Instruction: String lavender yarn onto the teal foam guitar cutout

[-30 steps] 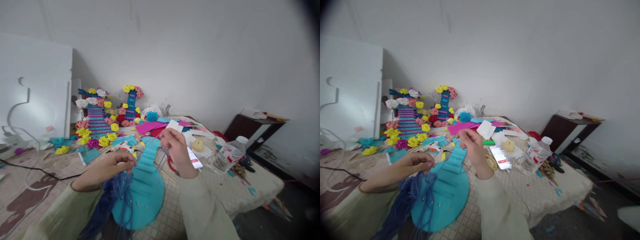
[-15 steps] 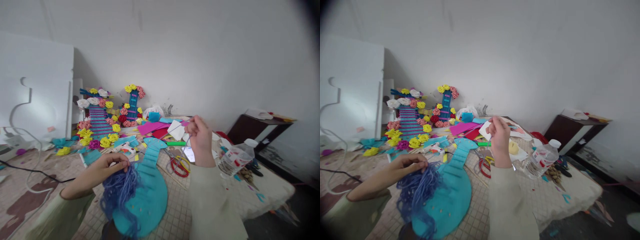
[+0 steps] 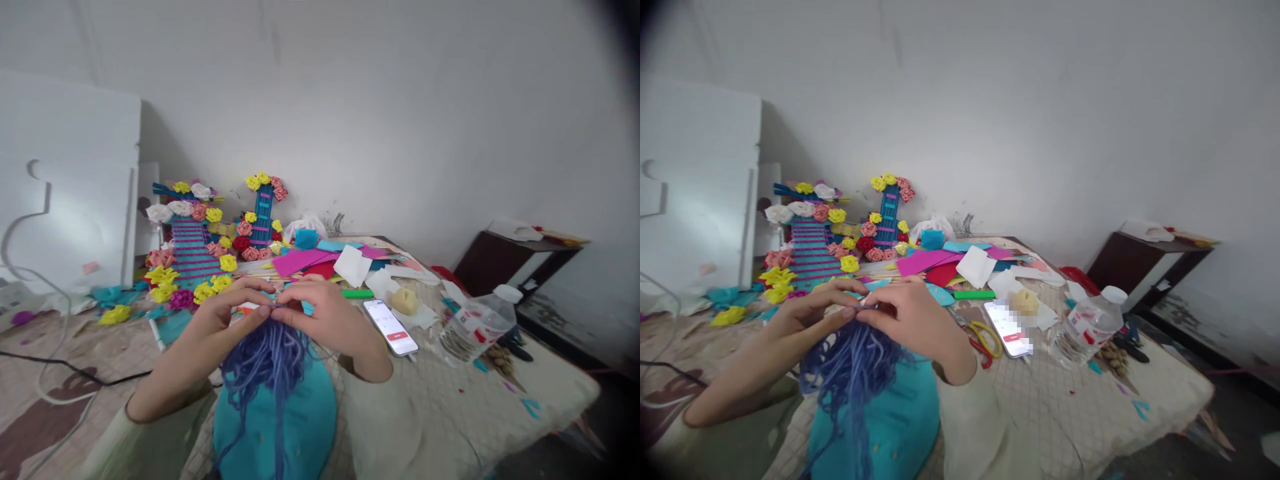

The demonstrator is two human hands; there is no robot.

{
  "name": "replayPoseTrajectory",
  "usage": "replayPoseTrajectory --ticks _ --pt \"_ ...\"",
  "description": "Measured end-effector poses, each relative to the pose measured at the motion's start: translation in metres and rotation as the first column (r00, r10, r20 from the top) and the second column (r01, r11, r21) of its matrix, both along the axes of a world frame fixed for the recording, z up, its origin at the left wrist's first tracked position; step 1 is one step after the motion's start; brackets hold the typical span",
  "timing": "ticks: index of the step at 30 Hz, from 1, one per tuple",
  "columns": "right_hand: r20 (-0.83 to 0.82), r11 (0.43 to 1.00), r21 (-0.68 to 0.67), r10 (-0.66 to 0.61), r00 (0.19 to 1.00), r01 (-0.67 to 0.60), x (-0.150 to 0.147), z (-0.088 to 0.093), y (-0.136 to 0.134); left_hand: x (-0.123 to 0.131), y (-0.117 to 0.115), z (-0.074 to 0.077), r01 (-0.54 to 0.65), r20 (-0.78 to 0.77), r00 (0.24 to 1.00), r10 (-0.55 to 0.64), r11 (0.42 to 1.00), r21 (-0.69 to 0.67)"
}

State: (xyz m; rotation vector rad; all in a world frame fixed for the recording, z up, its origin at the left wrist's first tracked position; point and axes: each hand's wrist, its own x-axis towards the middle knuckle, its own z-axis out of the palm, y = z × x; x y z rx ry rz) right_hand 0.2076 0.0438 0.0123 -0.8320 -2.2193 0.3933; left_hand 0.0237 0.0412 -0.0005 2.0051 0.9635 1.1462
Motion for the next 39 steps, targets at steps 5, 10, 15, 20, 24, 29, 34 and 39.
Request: replayPoseTrajectory --ticks 5,10,15,20,24,29,34,39 --pt "-0.233 1.000 -0.015 -0.020 0.972 0.017 -0.002 -0.001 0.004 0.000 0.005 -0.007 0.017 -0.132 0.991 -0.029 0.996 -0.090" --pt "-0.431 0.988 -0.097 0.064 0.900 -0.116 -0.005 -0.001 0.005 0.005 0.011 -0.016 0.027 -0.306 0.951 -0.039 0.999 -0.042" --pt "-0.636 0.953 -0.242 -0.013 0.772 -0.184 -0.002 -0.006 0.006 0.008 0.013 -0.022 0.002 -0.383 0.924 0.027 0.997 0.075" --pt "-0.756 0.924 -0.263 -0.019 0.654 -0.277 0.005 -0.009 0.010 0.006 0.011 -0.022 0.042 -0.459 0.888 -0.009 0.997 0.061" --pt "-0.803 0.933 -0.231 -0.022 0.595 -0.277 0.007 -0.010 0.011 0.003 0.010 -0.019 0.010 -0.441 0.897 0.039 0.994 0.109" --pt "-0.809 0.900 -0.246 0.014 0.587 -0.360 0.003 -0.009 0.007 -0.001 0.006 -0.015 -0.066 -0.372 0.921 0.120 0.986 0.156" --pt "-0.801 0.871 -0.288 0.008 0.598 -0.397 -0.004 -0.009 0.004 0.004 -0.006 -0.010 -0.131 -0.238 0.956 0.172 0.975 0.180" --pt "-0.793 0.849 -0.322 -0.001 0.609 -0.418 -0.007 -0.008 0.000 0.021 -0.014 -0.017 -0.143 -0.357 0.907 0.226 0.959 0.243"
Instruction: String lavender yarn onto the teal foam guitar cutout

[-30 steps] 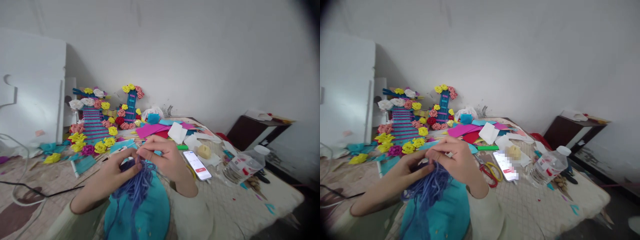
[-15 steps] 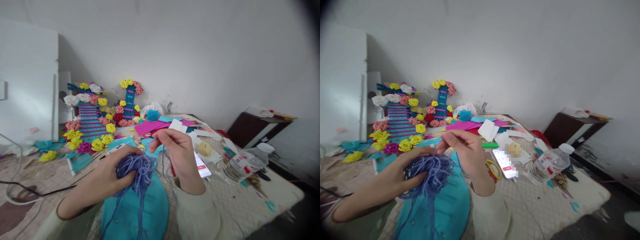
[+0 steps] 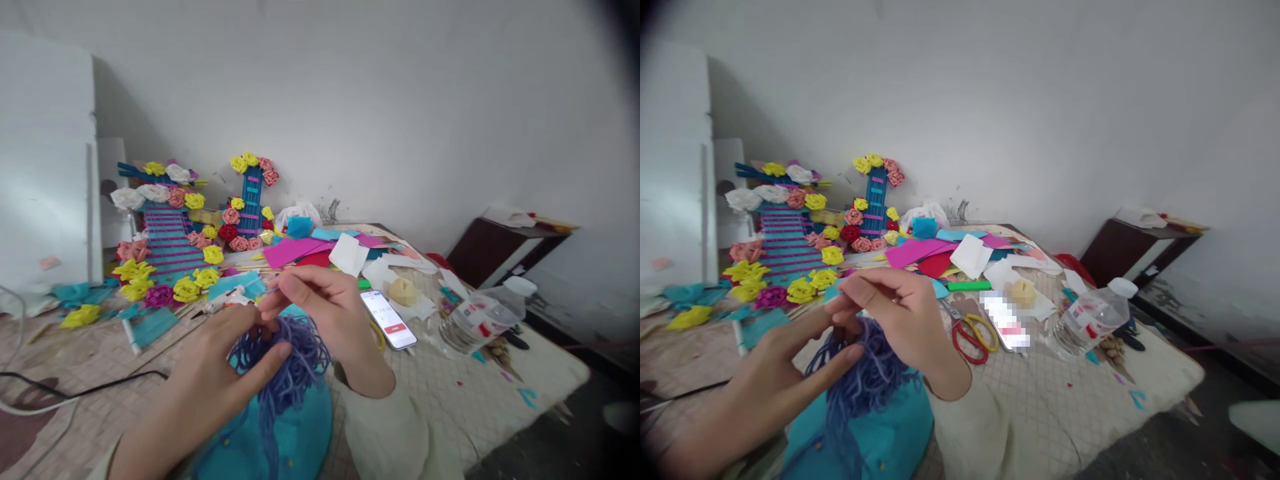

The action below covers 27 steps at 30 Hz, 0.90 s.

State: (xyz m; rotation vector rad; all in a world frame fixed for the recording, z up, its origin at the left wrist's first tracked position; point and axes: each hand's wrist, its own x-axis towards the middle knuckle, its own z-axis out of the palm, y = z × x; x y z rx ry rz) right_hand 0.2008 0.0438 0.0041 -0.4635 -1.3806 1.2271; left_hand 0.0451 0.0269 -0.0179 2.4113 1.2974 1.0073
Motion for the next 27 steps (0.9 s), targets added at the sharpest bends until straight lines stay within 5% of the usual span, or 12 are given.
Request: replayPoseTrajectory --ticks 5,9,18,27 --pt "0.027 1.000 -0.014 0.015 1.000 -0.015 -0.002 -0.002 -0.003 0.010 0.007 -0.016 -0.103 -0.065 0.992 0.106 0.994 0.047" --pt "0.038 1.000 0.004 -0.028 0.999 0.028 -0.001 -0.003 0.000 0.010 0.010 -0.017 -0.031 -0.065 0.997 0.035 0.997 0.065" --pt "-0.076 0.951 -0.004 -0.308 0.948 0.309 0.014 -0.005 0.024 0.004 0.008 0.001 0.135 -0.100 0.983 -0.151 0.979 -0.155" --pt "-0.349 0.902 -0.095 -0.427 0.835 0.421 0.046 -0.003 0.046 -0.008 0.017 -0.012 0.121 -0.241 0.956 -0.166 0.974 -0.190"
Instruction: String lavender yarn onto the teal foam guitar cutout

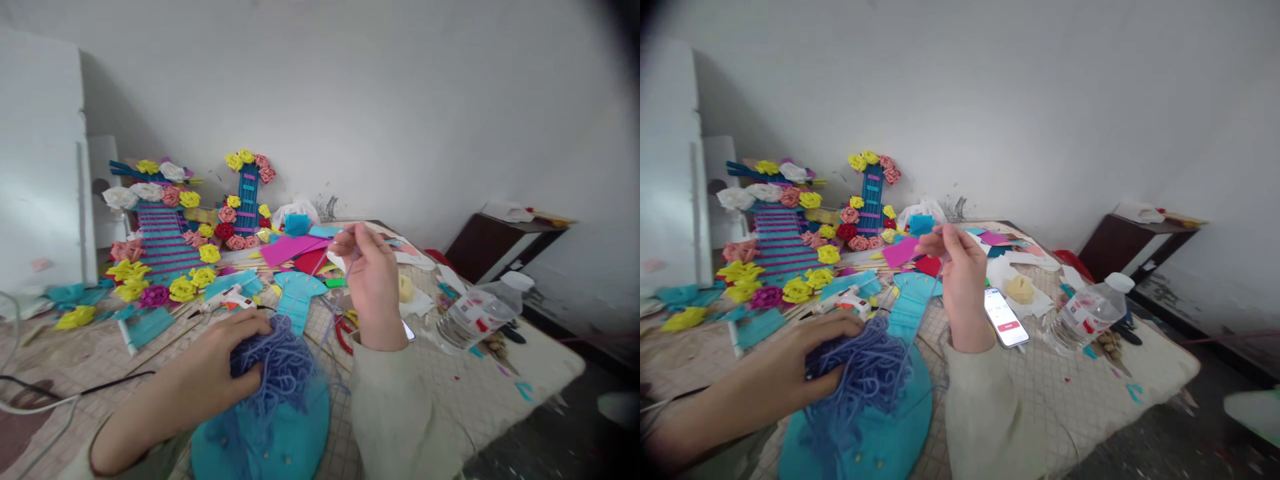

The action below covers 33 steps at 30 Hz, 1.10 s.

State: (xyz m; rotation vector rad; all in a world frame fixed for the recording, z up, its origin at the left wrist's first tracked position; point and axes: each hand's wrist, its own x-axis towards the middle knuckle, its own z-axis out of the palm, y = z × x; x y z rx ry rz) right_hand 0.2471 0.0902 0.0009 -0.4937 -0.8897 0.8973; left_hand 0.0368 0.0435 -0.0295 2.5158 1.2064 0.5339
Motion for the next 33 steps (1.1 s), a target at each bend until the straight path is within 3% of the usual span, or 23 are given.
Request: replayPoseTrajectory --ticks 4,7,10,13,15,18,20,23,25,28,33 --pt "-0.013 0.997 0.019 -0.076 0.997 0.076 0.016 0.001 0.002 -0.008 0.002 0.003 -0.037 0.058 0.998 0.035 0.998 0.042" --pt "0.211 0.991 -0.021 -0.127 0.969 0.134 0.020 -0.005 0.009 -0.011 -0.001 0.015 -0.098 0.134 0.986 0.094 0.995 0.022" --pt "0.544 0.983 -0.030 -0.136 0.828 0.182 0.014 -0.013 0.014 -0.011 -0.004 0.026 -0.105 0.220 0.970 0.107 0.994 -0.018" --pt "0.752 0.976 0.092 -0.197 0.629 0.196 -0.001 -0.012 0.003 -0.012 -0.006 0.030 -0.094 0.278 0.956 0.090 0.996 0.001" --pt "0.797 0.975 0.206 -0.218 0.563 0.085 -0.012 -0.006 -0.011 -0.016 -0.006 0.027 -0.105 0.318 0.943 0.095 0.994 0.014" --pt "0.858 0.936 0.294 -0.169 0.485 -0.193 -0.023 0.005 -0.032 -0.024 -0.007 0.021 -0.089 0.356 0.932 0.071 0.995 0.034" --pt "0.911 0.907 0.273 -0.138 0.388 -0.320 -0.027 0.008 -0.039 -0.029 -0.007 0.018 -0.050 0.356 0.934 0.022 0.996 0.069" --pt "0.953 0.906 0.195 -0.085 0.289 -0.376 -0.030 0.008 -0.040 -0.033 -0.008 0.020 -0.027 0.359 0.933 -0.011 0.995 0.099" --pt "0.950 0.918 0.174 -0.060 0.307 -0.358 -0.032 0.007 -0.039 -0.033 -0.008 0.024 -0.005 0.348 0.937 -0.024 0.997 0.082" --pt "0.916 0.938 0.146 -0.008 0.401 -0.314 -0.032 0.007 -0.040 -0.031 -0.010 0.030 0.056 0.308 0.949 -0.068 0.997 0.045" --pt "0.857 0.957 -0.028 0.172 0.485 -0.290 -0.030 0.004 -0.043 -0.032 -0.012 0.033 0.083 0.256 0.963 -0.081 0.997 0.002"
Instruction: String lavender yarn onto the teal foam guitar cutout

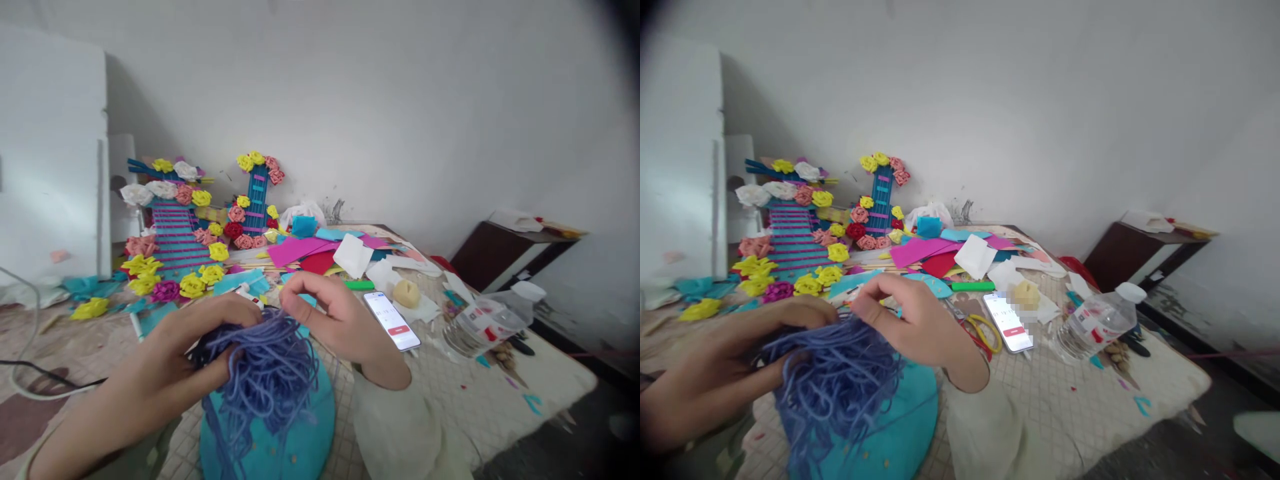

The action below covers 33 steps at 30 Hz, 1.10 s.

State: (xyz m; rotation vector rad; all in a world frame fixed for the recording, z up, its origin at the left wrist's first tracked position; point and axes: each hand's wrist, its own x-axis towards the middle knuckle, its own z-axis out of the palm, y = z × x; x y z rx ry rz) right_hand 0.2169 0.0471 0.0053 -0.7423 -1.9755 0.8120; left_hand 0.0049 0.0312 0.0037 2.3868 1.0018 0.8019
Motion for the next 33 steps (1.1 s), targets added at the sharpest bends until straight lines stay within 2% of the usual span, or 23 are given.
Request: replayPoseTrajectory --ticks 3,6,8,10,13,15,18,22,27,30,32,33 --pt "-0.093 0.992 -0.119 0.018 0.995 -0.029 -0.001 -0.003 0.001 -0.003 0.001 -0.002 0.025 -0.008 1.000 -0.025 1.000 0.012" --pt "-0.191 0.980 -0.164 0.082 0.978 -0.114 -0.001 -0.004 0.002 -0.005 0.002 -0.003 0.064 -0.015 0.998 -0.063 0.997 0.041" --pt "-0.201 0.978 -0.157 0.103 0.974 -0.136 0.000 -0.003 0.002 -0.006 0.002 -0.003 0.080 -0.026 0.997 -0.079 0.996 0.037" --pt "-0.141 0.980 -0.158 0.099 0.985 -0.121 0.002 -0.001 0.001 -0.007 0.002 -0.003 0.089 -0.030 0.996 -0.089 0.996 0.017" --pt "0.012 0.986 -0.152 0.077 0.997 -0.075 0.006 -0.001 -0.001 -0.007 0.001 -0.002 0.101 -0.039 0.994 -0.101 0.995 -0.021" --pt "0.050 0.993 -0.109 0.051 0.997 -0.045 0.006 -0.002 0.000 -0.006 0.000 -0.001 0.094 -0.047 0.994 -0.096 0.995 -0.037" --pt "-0.037 0.999 -0.051 -0.016 0.999 0.014 0.005 -0.004 0.003 -0.003 0.000 0.001 0.104 -0.050 0.993 -0.107 0.993 -0.051" --pt "-0.160 0.988 -0.015 -0.156 0.975 0.155 0.003 -0.007 0.008 -0.003 0.004 -0.004 0.110 -0.073 0.991 -0.113 0.993 -0.044" --pt "-0.208 0.958 0.016 -0.278 0.938 0.288 0.002 -0.009 0.010 -0.008 0.005 -0.014 0.113 -0.153 0.984 -0.091 0.983 0.144" --pt "-0.189 0.944 0.057 -0.308 0.932 0.324 0.003 -0.008 0.011 -0.008 0.003 -0.013 0.064 -0.064 0.997 -0.053 0.982 0.177" --pt "-0.190 0.939 0.059 -0.322 0.927 0.338 0.005 -0.008 0.013 -0.009 0.004 -0.012 0.062 0.136 0.987 -0.082 0.987 0.146" --pt "-0.195 0.935 0.052 -0.335 0.922 0.351 0.006 -0.008 0.015 -0.011 0.006 -0.012 0.101 0.271 0.953 -0.135 0.986 0.135"
